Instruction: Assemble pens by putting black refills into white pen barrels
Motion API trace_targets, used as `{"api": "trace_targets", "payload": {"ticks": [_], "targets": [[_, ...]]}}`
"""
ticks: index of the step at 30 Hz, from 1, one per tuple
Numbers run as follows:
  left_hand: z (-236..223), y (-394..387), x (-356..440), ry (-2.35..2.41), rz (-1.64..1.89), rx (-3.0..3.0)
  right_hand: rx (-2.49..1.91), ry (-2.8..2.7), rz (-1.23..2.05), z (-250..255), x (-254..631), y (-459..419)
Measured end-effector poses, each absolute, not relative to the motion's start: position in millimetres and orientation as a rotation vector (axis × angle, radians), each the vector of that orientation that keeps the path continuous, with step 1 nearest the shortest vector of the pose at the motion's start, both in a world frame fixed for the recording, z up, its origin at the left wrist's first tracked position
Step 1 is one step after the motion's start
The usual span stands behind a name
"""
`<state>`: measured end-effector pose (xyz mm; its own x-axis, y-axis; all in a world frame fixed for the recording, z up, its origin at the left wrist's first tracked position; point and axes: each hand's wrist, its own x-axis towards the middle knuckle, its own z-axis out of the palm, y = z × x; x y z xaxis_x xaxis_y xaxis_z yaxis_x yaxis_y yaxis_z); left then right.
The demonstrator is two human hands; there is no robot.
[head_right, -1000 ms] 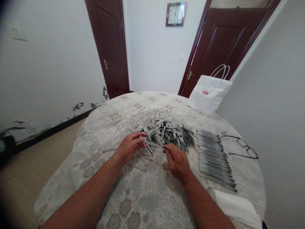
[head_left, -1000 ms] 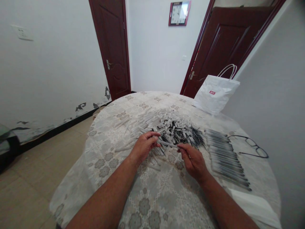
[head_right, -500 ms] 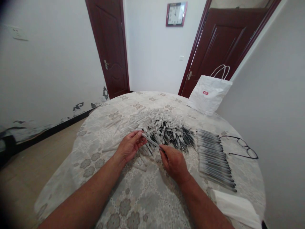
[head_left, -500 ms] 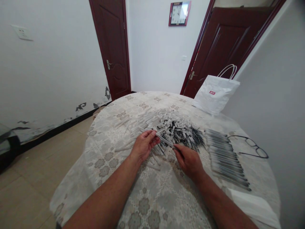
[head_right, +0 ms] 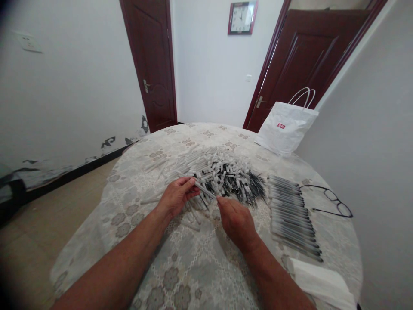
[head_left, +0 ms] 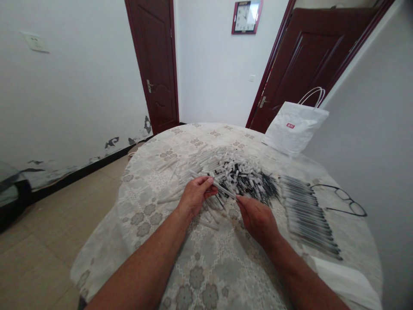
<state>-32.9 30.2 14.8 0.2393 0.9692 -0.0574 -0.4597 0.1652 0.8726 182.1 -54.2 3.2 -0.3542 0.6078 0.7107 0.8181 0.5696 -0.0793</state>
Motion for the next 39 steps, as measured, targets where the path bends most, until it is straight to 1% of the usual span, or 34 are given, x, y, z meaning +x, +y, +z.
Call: {"api": "trace_targets", "payload": {"ticks": [5, 11, 17, 19, 21, 24, 26, 28, 31, 35, 39], "targets": [[13.3, 30.6, -31.8, 0.728, 1.164, 0.827, -1.265, -1.99, -0.109, 8.3, 175.5, -59.7], [16.4, 29.1, -32.3, 0.73, 1.158, 0.856, -1.422, -1.758, 0.469, 16.8, 171.7, -65.3], [16.6, 28.1, -33.5, 0.718, 1.142, 0.911, -1.276, -1.254, 1.192, 8.2, 172.3, -59.5], [16.5, 28.2, -33.0, 0.723, 1.137, 0.92, -1.235, -1.123, 1.345, 4.9, 172.6, -56.7], [17.1, 27.7, -31.4, 0.736, 1.138, 0.93, -1.227, -1.071, 1.415, 3.6, 172.7, -54.2], [17.9, 25.4, -27.0, 0.776, 1.175, 0.964, -1.302, -1.22, 1.32, 6.3, 172.8, -51.9], [17.2, 23.7, -23.6, 0.818, 1.168, 1.036, -1.388, -1.474, 1.064, 10.2, 173.2, -51.2], [16.2, 22.2, -20.9, 0.816, 1.127, 1.119, -1.42, -1.717, 0.718, 14.5, 173.7, -50.9], [16.1, 20.0, -19.4, 0.81, 1.029, 1.226, -1.403, -1.892, 0.364, 19.5, 175.9, -50.9], [19.6, 15.4, -21.1, 0.841, 0.94, 1.435, -1.399, -2.009, 0.142, 28.6, 185.2, -53.3], [23.2, 9.6, -22.2, 0.891, 0.874, 1.71, -1.532, -2.157, 0.025, 50.8, 206.3, -61.7]]}}
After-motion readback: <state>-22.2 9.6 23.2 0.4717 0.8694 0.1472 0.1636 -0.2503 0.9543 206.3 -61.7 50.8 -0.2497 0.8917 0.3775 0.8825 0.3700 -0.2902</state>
